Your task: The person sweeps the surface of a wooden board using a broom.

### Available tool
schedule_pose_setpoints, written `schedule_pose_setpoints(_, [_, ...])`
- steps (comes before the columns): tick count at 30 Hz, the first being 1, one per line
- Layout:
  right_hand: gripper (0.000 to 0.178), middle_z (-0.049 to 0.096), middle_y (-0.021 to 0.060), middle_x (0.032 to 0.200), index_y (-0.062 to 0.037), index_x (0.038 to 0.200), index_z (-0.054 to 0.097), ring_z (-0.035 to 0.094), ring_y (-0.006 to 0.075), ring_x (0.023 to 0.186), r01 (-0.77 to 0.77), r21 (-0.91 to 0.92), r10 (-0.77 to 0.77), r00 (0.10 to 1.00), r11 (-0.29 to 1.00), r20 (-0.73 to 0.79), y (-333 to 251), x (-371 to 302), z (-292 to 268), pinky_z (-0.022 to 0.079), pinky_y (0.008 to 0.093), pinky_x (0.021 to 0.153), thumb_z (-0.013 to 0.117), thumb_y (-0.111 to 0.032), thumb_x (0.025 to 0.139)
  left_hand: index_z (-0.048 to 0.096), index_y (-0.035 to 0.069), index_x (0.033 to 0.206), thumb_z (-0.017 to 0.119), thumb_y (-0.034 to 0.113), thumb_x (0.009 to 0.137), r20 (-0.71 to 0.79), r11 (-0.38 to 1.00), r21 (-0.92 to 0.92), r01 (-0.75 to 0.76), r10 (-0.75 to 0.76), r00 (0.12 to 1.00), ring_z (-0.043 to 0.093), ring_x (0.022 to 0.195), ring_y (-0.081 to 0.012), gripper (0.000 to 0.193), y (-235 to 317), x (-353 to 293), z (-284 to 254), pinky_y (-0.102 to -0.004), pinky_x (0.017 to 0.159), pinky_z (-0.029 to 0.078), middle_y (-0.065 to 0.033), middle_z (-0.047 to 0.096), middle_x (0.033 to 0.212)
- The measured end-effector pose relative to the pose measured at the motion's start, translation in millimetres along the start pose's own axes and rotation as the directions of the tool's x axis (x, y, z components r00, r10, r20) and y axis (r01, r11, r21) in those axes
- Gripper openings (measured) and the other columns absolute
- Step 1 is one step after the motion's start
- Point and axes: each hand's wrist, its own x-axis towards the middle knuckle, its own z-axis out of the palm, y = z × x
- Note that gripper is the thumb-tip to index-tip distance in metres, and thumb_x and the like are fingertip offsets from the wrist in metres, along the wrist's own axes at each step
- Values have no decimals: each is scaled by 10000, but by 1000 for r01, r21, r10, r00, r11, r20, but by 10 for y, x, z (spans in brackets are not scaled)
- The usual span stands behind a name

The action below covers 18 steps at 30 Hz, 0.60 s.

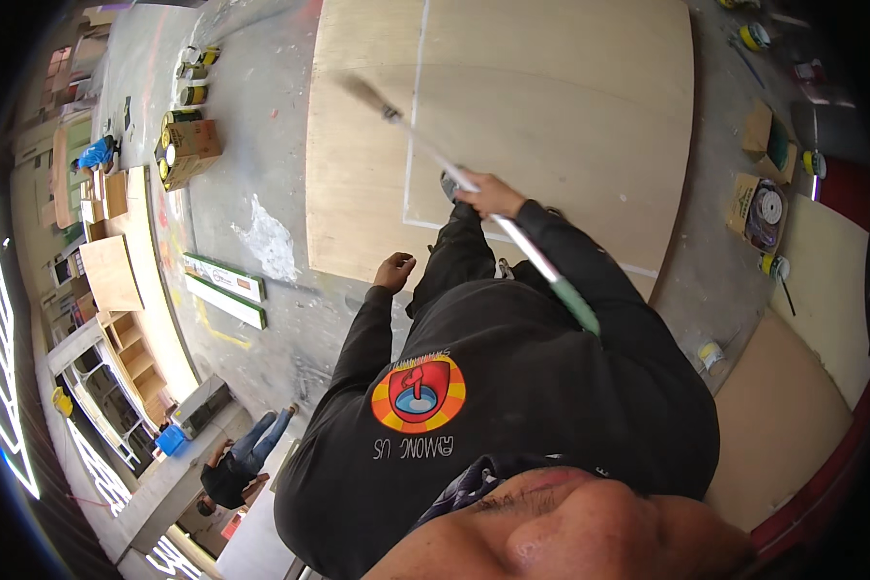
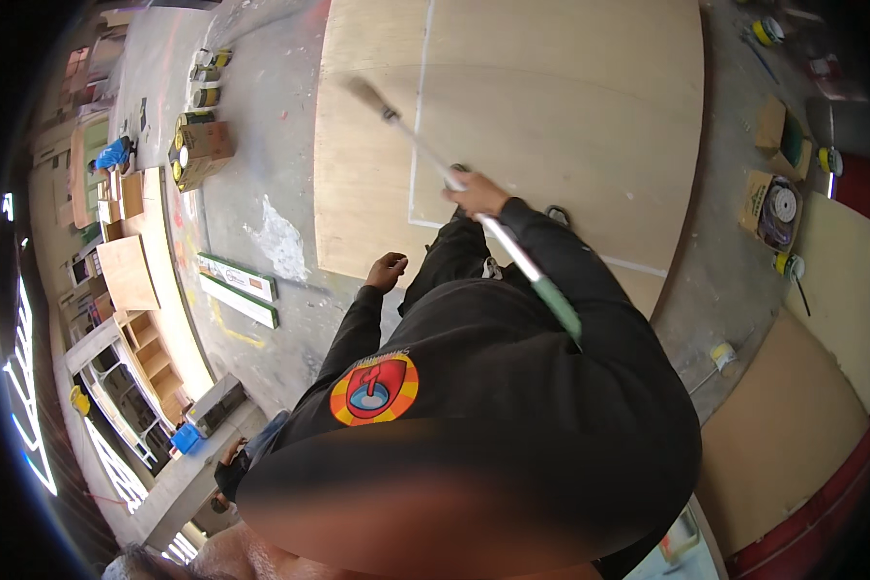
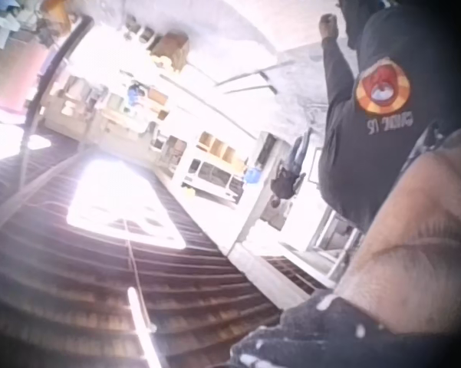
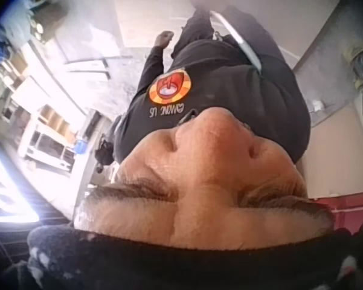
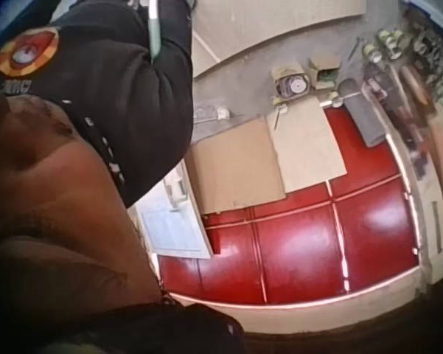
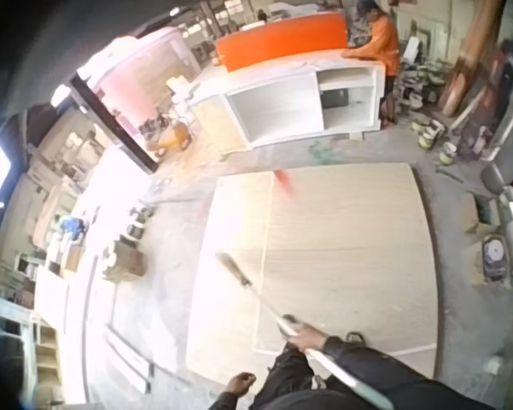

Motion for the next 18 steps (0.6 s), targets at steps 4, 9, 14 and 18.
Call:
schedule_pose_setpoints(4, [452,542,107,579,-20,1140,462,512,153,407,-45,-79,51,996,996,70,-227,796,600,432,291,392,567,-153,721,557,-10,952,550,246,804,-62,998,-62,1,-5,998,579,686,-149,296,-110,206,-449,-269,626,459,-98,603,783])
schedule_pose_setpoints(9, [269,522,50,576,-32,993,506,497,161,417,-148,556,141,988,818,56,669,1104,-185,415,306,372,550,-90,735,549,-16,953,559,257,794,-74,946,-306,110,-138,988,590,679,-159,315,-220,487,-1011,-261,602,471,-110,603,777])
schedule_pose_setpoints(14, [121,441,29,560,-86,909,456,443,118,425,-102,650,487,749,753,-448,1151,-39,-1431,397,275,357,477,-136,801,530,49,1009,543,305,799,31,895,-324,306,-314,949,587,701,-157,331,-689,841,-1287,-273,553,435,-70,595,823])
schedule_pose_setpoints(18, [144,414,25,561,-83,948,423,402,113,397,-50,717,647,477,695,-595,1298,-776,-2120,373,273,339,434,-124,810,542,-1,957,563,288,790,33,870,-406,281,-293,955,597,641,-149,334,-557,1139,-1288,-240,483,434,-90,599,771])
